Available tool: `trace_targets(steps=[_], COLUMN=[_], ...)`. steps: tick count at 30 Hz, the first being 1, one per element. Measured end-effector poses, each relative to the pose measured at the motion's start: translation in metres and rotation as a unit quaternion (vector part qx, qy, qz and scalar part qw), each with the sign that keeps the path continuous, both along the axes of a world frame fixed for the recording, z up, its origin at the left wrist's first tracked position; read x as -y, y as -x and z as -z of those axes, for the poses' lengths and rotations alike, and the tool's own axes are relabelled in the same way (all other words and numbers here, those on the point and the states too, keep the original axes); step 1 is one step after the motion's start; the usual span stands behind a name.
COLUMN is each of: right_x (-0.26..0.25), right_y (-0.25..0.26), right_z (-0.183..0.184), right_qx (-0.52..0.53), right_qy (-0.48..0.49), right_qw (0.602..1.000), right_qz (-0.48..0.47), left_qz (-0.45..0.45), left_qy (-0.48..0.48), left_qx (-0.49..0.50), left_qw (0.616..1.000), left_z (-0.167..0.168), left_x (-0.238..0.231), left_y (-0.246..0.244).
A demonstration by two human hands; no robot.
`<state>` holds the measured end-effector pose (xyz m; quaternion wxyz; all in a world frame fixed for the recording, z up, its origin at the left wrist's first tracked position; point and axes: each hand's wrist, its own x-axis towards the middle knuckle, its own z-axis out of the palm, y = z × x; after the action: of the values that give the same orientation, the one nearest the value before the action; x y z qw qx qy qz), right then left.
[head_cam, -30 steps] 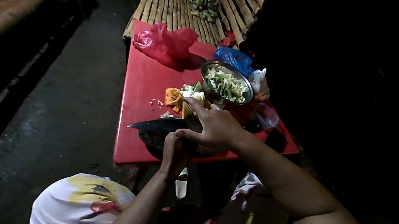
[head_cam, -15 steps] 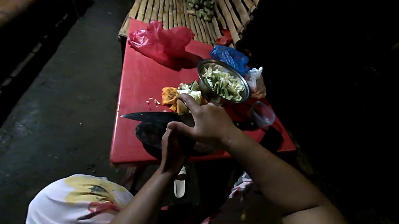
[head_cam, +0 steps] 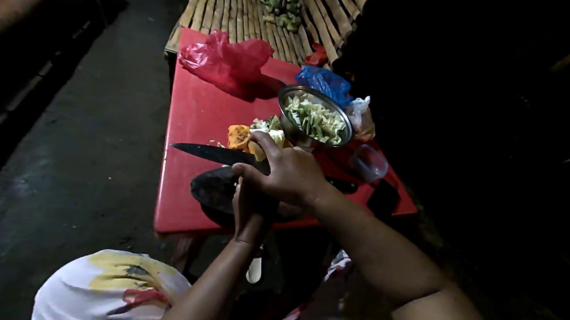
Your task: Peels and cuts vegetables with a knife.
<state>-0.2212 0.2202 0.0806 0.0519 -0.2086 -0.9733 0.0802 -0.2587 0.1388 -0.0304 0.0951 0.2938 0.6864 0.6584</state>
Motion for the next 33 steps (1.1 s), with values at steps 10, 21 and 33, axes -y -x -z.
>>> trace_targets(steps=[10,21,33], right_x=[-0.013,-0.019,-0.024], right_y=[0.002,0.003,0.009], right_z=[-0.013,-0.001,0.0], right_qx=[0.076,0.033,0.025], right_qy=[0.025,-0.049,0.005], right_qw=[0.994,0.993,0.996], right_qz=[-0.071,-0.102,-0.091], left_qz=[0.049,0.038,0.044], left_qy=[-0.044,-0.058,-0.038], left_qx=[-0.092,-0.111,-0.109], left_qw=[0.994,0.991,0.992], left_z=[0.015,0.02,0.027], left_x=[0.012,0.008,0.007], left_y=[0.019,0.019,0.006])
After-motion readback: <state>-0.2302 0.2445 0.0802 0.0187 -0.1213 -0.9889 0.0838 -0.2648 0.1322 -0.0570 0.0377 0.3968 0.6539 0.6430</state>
